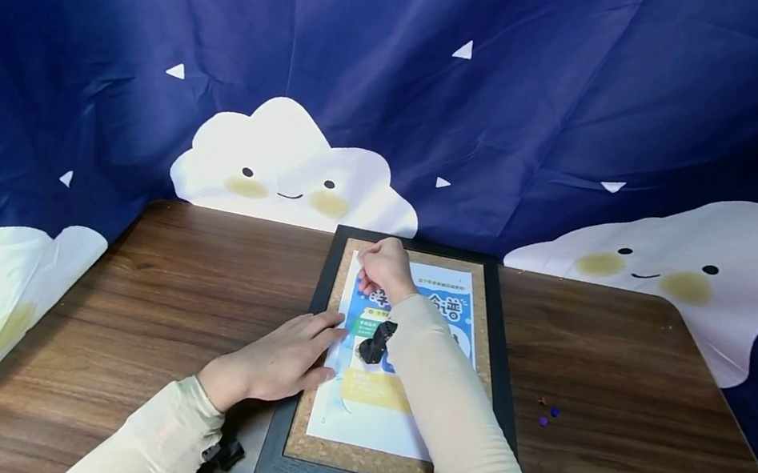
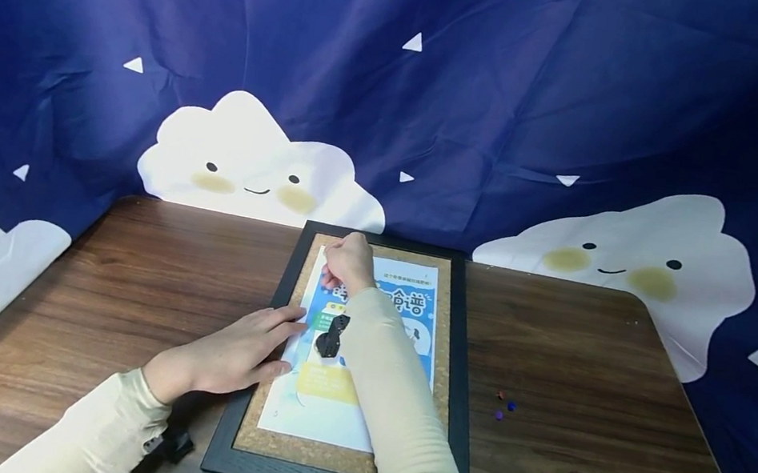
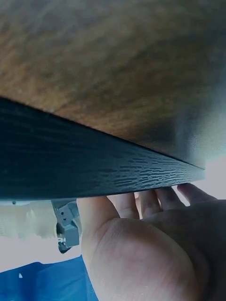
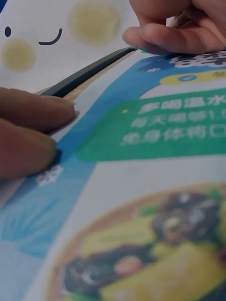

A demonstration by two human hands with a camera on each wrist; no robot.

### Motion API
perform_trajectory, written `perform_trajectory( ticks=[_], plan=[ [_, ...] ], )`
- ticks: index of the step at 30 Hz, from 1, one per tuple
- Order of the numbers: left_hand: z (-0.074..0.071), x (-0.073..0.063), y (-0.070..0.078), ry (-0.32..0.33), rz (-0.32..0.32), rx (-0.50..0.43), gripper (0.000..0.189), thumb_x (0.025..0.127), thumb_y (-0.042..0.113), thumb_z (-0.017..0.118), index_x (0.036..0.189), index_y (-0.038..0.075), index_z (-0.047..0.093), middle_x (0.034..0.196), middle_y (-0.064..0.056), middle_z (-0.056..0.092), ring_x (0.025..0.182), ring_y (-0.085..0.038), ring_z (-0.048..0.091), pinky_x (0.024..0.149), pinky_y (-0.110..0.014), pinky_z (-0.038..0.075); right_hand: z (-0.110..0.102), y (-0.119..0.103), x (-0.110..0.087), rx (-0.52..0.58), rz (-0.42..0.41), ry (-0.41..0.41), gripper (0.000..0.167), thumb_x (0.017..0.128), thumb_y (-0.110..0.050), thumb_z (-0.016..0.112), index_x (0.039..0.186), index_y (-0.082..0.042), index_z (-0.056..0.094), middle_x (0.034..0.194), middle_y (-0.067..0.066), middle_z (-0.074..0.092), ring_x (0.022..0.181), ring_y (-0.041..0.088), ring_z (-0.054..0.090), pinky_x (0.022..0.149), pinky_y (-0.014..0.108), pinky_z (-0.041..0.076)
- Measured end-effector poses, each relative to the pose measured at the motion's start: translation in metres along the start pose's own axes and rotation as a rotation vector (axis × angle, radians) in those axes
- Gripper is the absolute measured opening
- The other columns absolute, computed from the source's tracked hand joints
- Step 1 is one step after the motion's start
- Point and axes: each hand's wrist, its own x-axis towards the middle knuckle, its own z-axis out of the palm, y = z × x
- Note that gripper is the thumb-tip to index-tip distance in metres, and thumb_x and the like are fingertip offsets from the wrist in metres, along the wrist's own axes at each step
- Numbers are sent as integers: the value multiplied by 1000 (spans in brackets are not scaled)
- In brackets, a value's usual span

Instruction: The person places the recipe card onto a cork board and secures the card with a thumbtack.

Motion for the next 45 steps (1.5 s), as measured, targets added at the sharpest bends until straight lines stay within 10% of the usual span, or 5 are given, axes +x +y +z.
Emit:
perform_trajectory(
  ticks=[45],
  plan=[
    [-1, -1, 3, -3, 7, 21, 57, 111, 25, 62, 157, -5, 48, 167, -24, 42, 155, -38, 43, 126, -57, 40, -18, 20, -31, 163, -226, -178, 29, 111, -12, 59, 133, 7, 65, 89, 11, 71, 72, 15, 72, 71, 27, 65]
  ],
)
